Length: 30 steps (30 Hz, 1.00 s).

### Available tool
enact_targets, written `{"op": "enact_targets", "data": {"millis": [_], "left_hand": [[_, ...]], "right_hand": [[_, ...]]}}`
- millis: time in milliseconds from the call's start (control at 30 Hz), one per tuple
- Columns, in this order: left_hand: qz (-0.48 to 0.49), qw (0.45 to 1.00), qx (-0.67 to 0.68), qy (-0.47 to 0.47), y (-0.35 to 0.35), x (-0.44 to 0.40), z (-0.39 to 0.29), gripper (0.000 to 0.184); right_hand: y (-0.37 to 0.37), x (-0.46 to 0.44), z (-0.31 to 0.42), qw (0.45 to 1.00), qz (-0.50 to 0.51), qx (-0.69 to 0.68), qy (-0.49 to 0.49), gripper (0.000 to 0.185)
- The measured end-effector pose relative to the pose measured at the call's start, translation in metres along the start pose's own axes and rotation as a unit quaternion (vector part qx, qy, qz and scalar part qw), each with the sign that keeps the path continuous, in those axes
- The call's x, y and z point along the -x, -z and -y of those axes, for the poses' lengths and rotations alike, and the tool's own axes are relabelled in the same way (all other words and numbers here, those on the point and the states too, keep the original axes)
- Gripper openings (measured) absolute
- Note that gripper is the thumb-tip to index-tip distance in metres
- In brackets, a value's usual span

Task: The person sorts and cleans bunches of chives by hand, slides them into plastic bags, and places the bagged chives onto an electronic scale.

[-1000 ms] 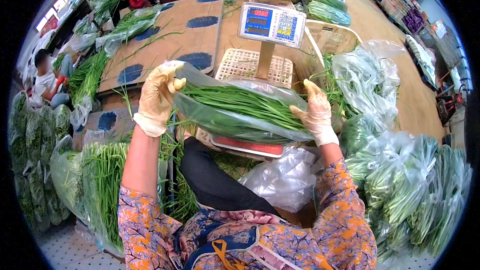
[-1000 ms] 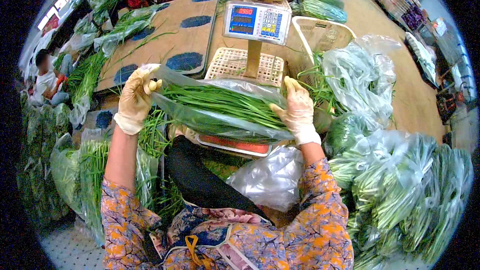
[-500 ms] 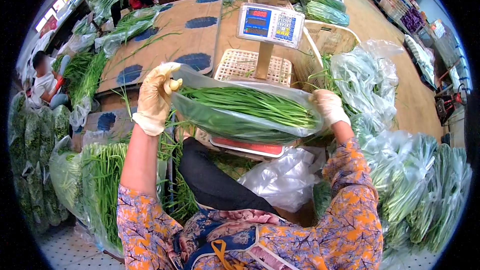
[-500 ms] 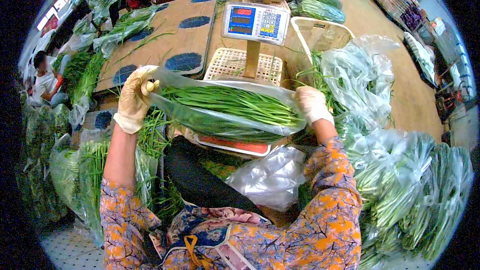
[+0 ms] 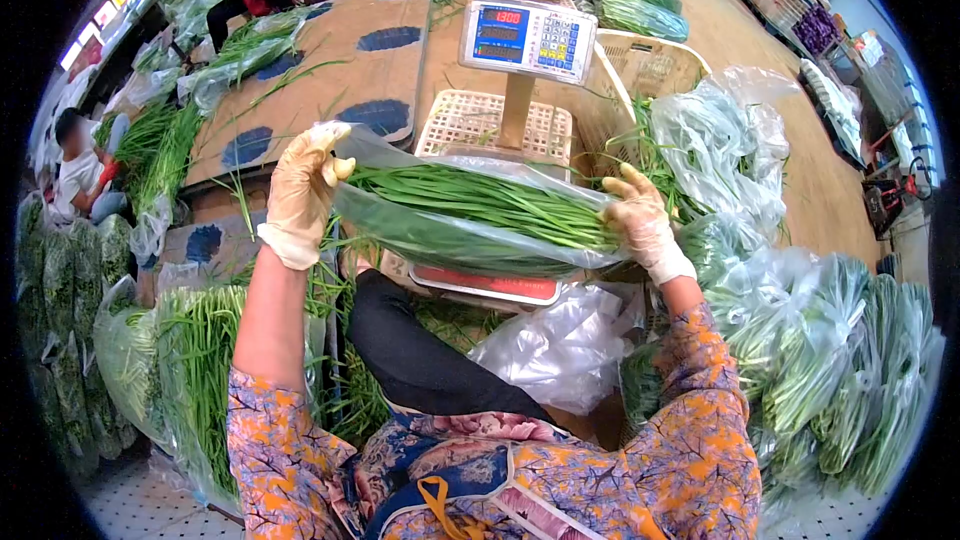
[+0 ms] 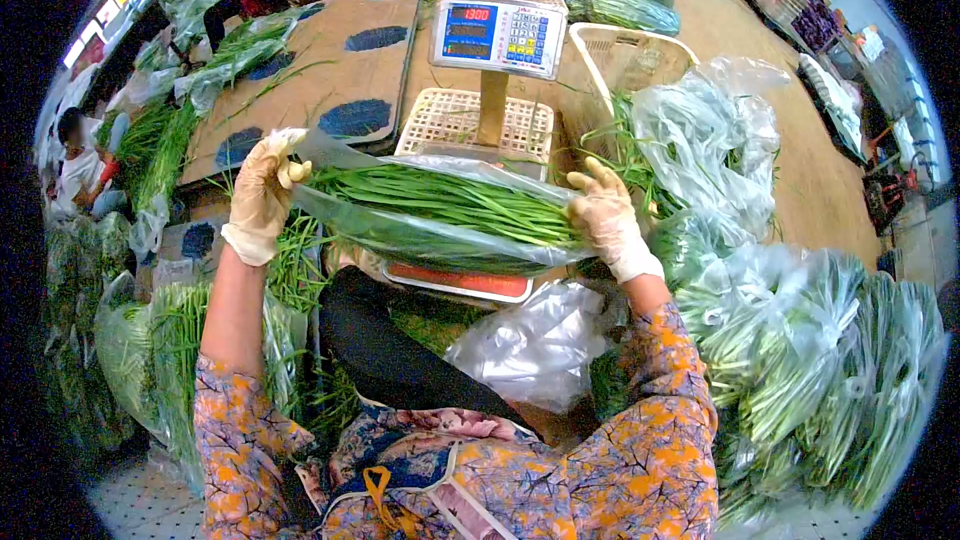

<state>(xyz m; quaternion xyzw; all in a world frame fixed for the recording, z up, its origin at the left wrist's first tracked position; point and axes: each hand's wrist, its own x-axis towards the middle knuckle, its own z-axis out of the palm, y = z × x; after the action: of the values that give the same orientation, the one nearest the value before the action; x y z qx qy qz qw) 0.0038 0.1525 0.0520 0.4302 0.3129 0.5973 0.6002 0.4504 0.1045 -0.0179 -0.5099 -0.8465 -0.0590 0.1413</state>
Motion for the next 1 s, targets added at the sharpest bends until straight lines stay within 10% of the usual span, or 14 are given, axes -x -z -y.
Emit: {"op": "enact_targets", "data": {"millis": [67,167,267,367,500,700,1000], "left_hand": [[0.009,1.0,-0.008,-0.006,-0.001,0.005,-0.002,0.027],[0.003,1.0,-0.016,-0.002,0.003,0.003,0.001,0.028],[0.014,1.0,0.0,-0.01,-0.004,0.006,-0.001,0.028],[0.01,1.0,-0.014,-0.001,-0.002,0.007,-0.001,0.027],[0.022,0.999,-0.033,-0.006,0.001,0.005,-0.005,0.024],[-0.056,0.994,-0.077,-0.045,-0.006,-0.042,-0.051,0.022],[-0.078,0.982,-0.148,-0.085,-0.01,-0.075,-0.077,0.016]], "right_hand": [[0.042,-0.004,0.02,0.967,-0.153,-0.197,-0.05,0.008],[0.097,0.014,0.043,0.836,0.011,-0.538,-0.108,0.011],[0.106,0.023,0.052,0.889,0.349,-0.221,-0.195,0.044],[0.078,0.018,0.04,0.963,0.033,0.028,-0.265,0.044],[0.03,0.002,0.017,0.931,0.241,0.022,-0.275,0.036],[0.073,-0.017,-0.029,0.856,-0.096,-0.367,-0.351,0.022],[0.143,0.002,0.009,0.881,-0.02,-0.377,-0.285,0.026]]}}
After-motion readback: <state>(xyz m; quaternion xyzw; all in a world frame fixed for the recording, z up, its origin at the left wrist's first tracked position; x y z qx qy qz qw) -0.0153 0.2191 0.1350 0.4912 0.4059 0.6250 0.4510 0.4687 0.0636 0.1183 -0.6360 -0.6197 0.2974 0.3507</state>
